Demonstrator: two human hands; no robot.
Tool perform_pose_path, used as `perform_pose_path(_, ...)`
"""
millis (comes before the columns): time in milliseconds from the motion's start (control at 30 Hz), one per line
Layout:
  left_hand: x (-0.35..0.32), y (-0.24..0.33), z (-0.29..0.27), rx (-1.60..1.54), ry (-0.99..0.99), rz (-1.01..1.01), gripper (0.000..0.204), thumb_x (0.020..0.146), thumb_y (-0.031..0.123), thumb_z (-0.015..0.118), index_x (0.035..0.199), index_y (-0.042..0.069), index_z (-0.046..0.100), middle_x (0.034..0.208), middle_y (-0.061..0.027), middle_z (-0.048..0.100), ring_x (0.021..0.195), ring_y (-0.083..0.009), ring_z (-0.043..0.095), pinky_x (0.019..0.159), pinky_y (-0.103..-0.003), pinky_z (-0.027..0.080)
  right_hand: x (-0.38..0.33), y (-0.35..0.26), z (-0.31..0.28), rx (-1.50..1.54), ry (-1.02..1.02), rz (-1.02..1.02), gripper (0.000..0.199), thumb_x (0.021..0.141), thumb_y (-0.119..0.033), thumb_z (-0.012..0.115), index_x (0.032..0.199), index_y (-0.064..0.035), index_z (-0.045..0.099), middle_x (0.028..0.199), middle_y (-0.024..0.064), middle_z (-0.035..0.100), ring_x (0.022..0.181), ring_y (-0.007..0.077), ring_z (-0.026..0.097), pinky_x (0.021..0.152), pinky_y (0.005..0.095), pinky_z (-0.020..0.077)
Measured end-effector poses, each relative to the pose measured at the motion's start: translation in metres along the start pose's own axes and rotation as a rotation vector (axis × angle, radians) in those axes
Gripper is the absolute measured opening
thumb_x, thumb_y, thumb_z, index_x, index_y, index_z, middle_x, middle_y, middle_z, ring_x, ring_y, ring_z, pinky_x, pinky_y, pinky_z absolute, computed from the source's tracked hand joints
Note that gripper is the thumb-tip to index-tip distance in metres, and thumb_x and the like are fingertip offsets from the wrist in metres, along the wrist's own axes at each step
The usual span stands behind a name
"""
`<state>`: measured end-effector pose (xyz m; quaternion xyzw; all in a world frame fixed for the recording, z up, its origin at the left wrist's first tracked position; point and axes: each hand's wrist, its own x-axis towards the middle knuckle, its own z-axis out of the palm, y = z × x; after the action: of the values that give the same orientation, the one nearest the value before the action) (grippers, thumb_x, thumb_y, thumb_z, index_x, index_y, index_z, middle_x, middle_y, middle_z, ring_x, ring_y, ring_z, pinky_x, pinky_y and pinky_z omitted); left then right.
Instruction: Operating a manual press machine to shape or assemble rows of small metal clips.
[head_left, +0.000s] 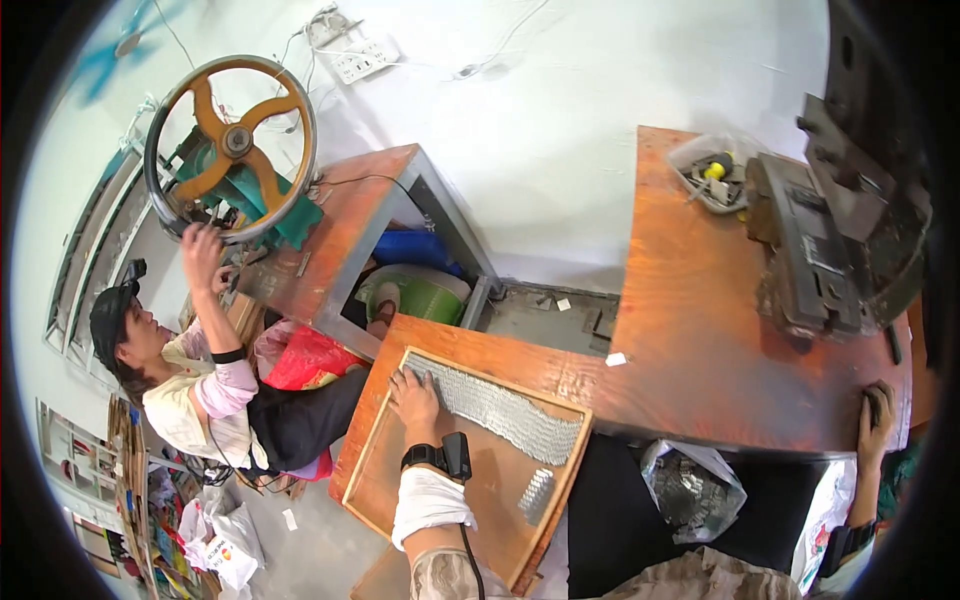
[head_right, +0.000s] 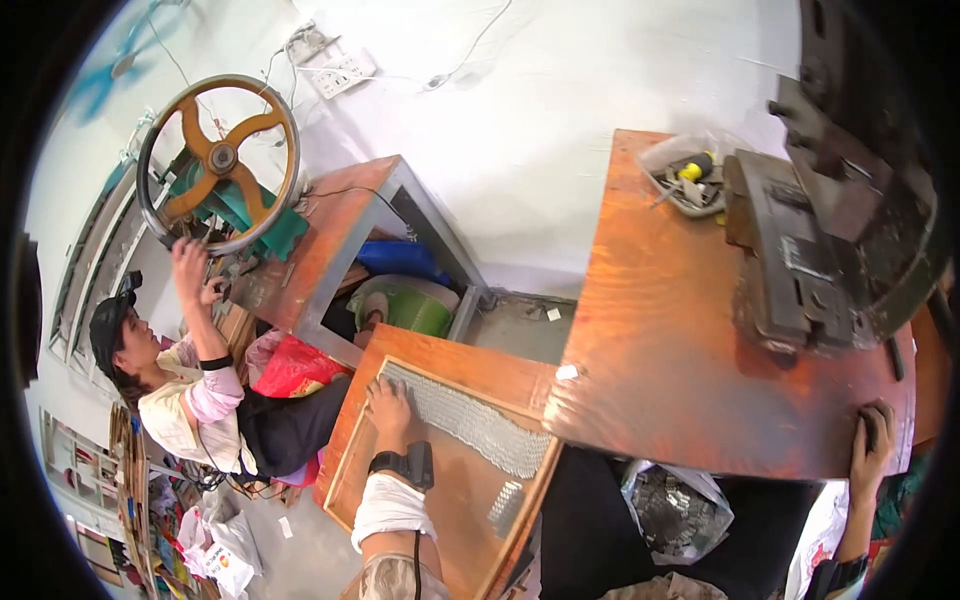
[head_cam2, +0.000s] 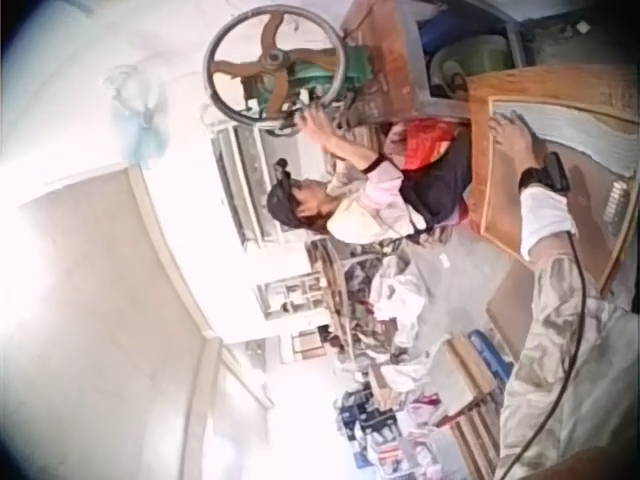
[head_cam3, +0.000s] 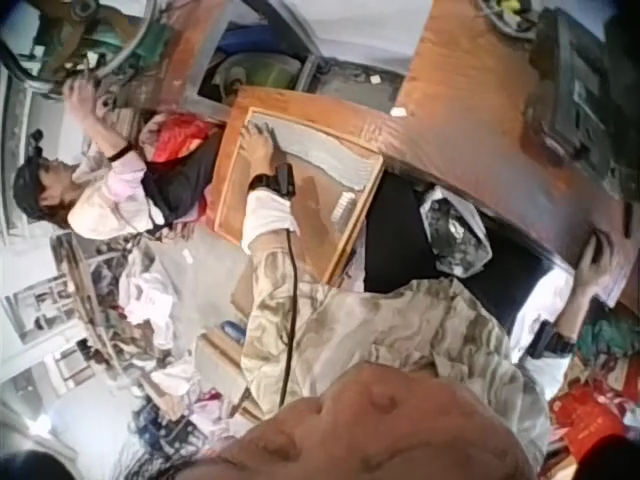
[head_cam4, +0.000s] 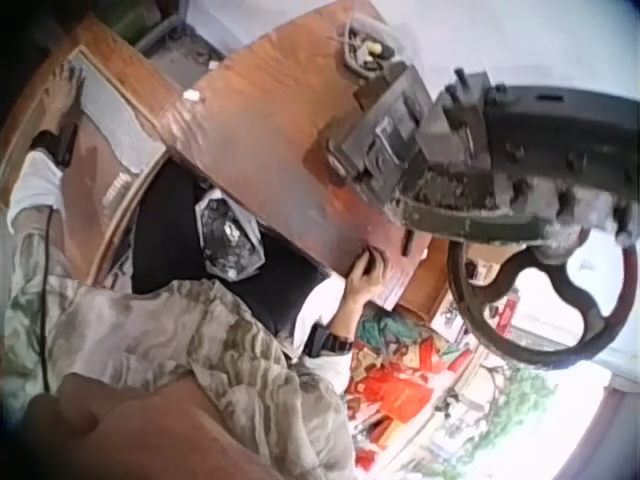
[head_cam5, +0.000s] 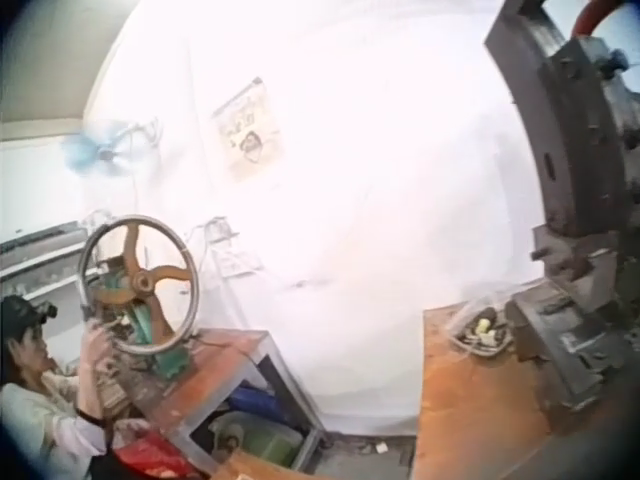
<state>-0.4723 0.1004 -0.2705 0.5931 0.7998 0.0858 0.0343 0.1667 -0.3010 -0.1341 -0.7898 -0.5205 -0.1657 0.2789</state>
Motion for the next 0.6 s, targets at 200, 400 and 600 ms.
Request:
perform_pose_path(200, 0.022, -0.012, 0.019, -0.006, -0.034, -0.017, 0.058, 0.094, 0.042, 0.039, 0.138, 0.006, 0.033, 0.147, -0.0096, 0.026, 0.137, -0.0259, 0.020, 0.108, -0.056, 0.014, -0.006, 0.016, 0.002, -0.074, -0.008, 0.023, 0.013, 0.084, 0.001, 0.051, 0.095, 0.0050, 0.056, 0.106, 0.0182, 0.055, 0.102, 0.0318, 0.052, 0.093, 0.0363, 0.0375)
perform_pose_path(400, 0.008, -0.023, 0.028, -0.030, 0.103, 0.039, 0.049, 0.093, 0.033, 0.042, 0.132, 0.002, 0.042, 0.141, -0.0118, 0.038, 0.132, -0.0279, 0.030, 0.105, -0.054, 0.021, -0.010, 0.027, 0.001, -0.108, -0.023, 0.045, 0.014, 0.087, -0.001, 0.049, 0.098, 0.0048, 0.055, 0.107, 0.0182, 0.055, 0.101, 0.0314, 0.053, 0.092, 0.0359, 0.0391)
perform_pose_path(600, -0.005, -0.056, 0.027, -0.060, 0.233, 0.162, 0.037, 0.090, 0.022, 0.050, 0.116, -0.003, 0.055, 0.127, -0.0213, 0.048, 0.119, -0.0335, 0.042, 0.102, -0.047, 0.030, -0.019, 0.051, -0.002, -0.157, -0.048, 0.031, 0.016, 0.088, -0.003, 0.049, 0.101, 0.0036, 0.056, 0.112, 0.0181, 0.054, 0.106, 0.0308, 0.052, 0.093, 0.0350, 0.0390)
